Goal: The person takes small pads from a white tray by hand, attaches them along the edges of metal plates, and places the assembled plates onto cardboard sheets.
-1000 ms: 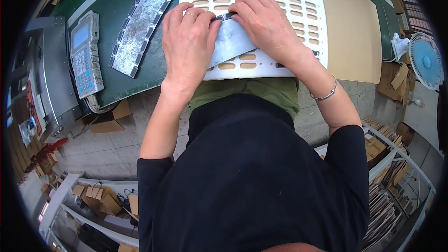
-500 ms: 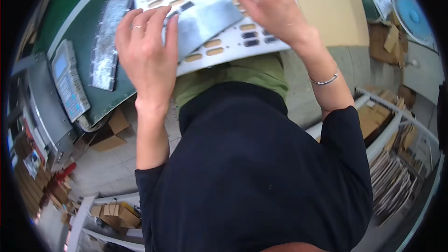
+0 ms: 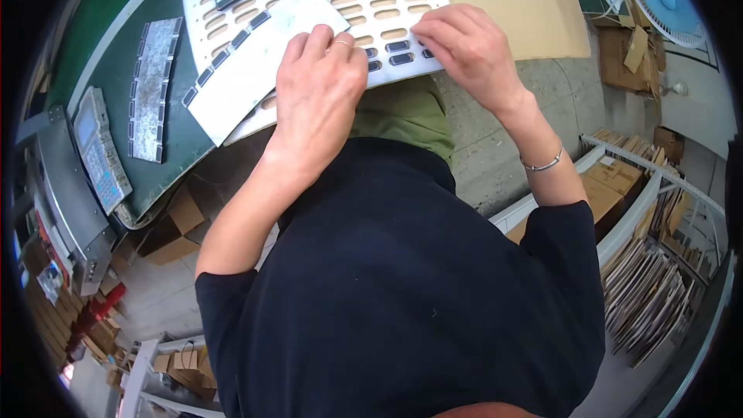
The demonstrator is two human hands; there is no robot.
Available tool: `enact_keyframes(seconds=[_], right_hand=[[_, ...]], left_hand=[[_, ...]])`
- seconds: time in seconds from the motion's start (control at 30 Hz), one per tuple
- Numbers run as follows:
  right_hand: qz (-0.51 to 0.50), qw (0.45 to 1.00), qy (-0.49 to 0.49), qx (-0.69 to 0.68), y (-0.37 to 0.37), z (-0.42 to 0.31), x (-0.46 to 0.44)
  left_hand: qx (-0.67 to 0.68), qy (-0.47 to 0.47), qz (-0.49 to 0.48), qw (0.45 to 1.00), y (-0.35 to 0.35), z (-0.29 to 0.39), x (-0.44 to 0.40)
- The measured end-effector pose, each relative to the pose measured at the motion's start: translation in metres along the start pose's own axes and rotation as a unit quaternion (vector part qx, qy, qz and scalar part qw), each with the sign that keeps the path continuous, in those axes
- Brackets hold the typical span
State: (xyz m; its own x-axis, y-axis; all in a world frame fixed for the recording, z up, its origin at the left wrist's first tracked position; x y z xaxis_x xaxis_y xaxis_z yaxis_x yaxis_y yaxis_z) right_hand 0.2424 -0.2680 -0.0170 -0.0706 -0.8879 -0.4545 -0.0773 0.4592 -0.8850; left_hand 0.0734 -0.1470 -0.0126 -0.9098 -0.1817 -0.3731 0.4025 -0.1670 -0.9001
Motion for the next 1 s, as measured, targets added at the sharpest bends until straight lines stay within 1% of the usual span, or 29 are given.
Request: enact_keyframes(seconds=[0.1,0.2,0.23,0.33,0.37,0.5,0.53,0.6,0.7,0.73,0.8,0.93,1.0], right_hand=[[-0.022,0.999,-0.037,0.011,0.003,-0.009,-0.002],[-0.046,0.995,-0.084,0.030,0.001,-0.012,-0.008],[-0.052,0.993,-0.102,0.039,-0.001,-0.012,-0.012],[-0.091,0.975,-0.162,0.119,-0.001,-0.019,-0.019],[-0.100,0.969,-0.179,0.141,-0.001,-0.021,-0.021],[-0.128,0.942,-0.222,0.214,0.000,-0.033,-0.024],[-0.134,0.937,-0.229,0.229,0.002,-0.034,-0.024],[-0.128,0.950,-0.211,0.191,0.003,-0.031,-0.025],[-0.140,0.969,-0.164,0.122,0.006,-0.023,-0.023],[-0.149,0.973,-0.147,0.095,0.007,-0.022,-0.022],[-0.141,0.978,-0.133,0.081,0.006,-0.022,-0.023],[-0.116,0.987,-0.104,0.043,0.007,-0.023,-0.022],[-0.125,0.987,-0.093,0.032,0.006,-0.023,-0.021]], left_hand=[[-0.055,0.034,-0.009,0.998,0.000,0.001,-0.004],[-0.082,0.055,-0.046,0.994,-0.002,0.002,-0.009],[-0.095,0.069,-0.039,0.992,0.001,0.002,-0.009],[-0.123,0.064,-0.107,0.985,-0.001,0.010,-0.010],[-0.140,0.071,-0.095,0.983,0.001,0.012,-0.009],[-0.083,0.030,-0.081,0.993,0.005,0.004,-0.008],[-0.072,0.033,-0.054,0.995,0.007,0.002,-0.008],[-0.051,0.034,-0.002,0.998,0.012,-0.004,-0.004],[-0.003,-0.017,-0.021,1.000,0.011,-0.002,0.001],[0.008,-0.020,-0.011,1.000,0.011,-0.002,0.002],[0.028,-0.027,0.008,0.999,0.010,-0.003,0.004],[0.013,-0.032,0.023,0.999,0.014,-0.001,0.007],[0.006,-0.034,0.023,0.999,0.013,0.000,0.009]])
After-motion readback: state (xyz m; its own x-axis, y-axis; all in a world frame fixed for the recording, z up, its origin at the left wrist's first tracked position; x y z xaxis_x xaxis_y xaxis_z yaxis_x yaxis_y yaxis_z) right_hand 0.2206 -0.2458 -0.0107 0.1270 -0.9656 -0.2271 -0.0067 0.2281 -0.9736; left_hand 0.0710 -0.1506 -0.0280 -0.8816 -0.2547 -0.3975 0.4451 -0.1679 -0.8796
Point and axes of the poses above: each hand's wrist, its own x-axis away from the middle knuckle, its own y-axis out of the palm, z = x × y, the point moved 3 cm from there along -x, towards the middle knuckle, and after that the axes turned 7 degrees about x, right-handed, at the moved point
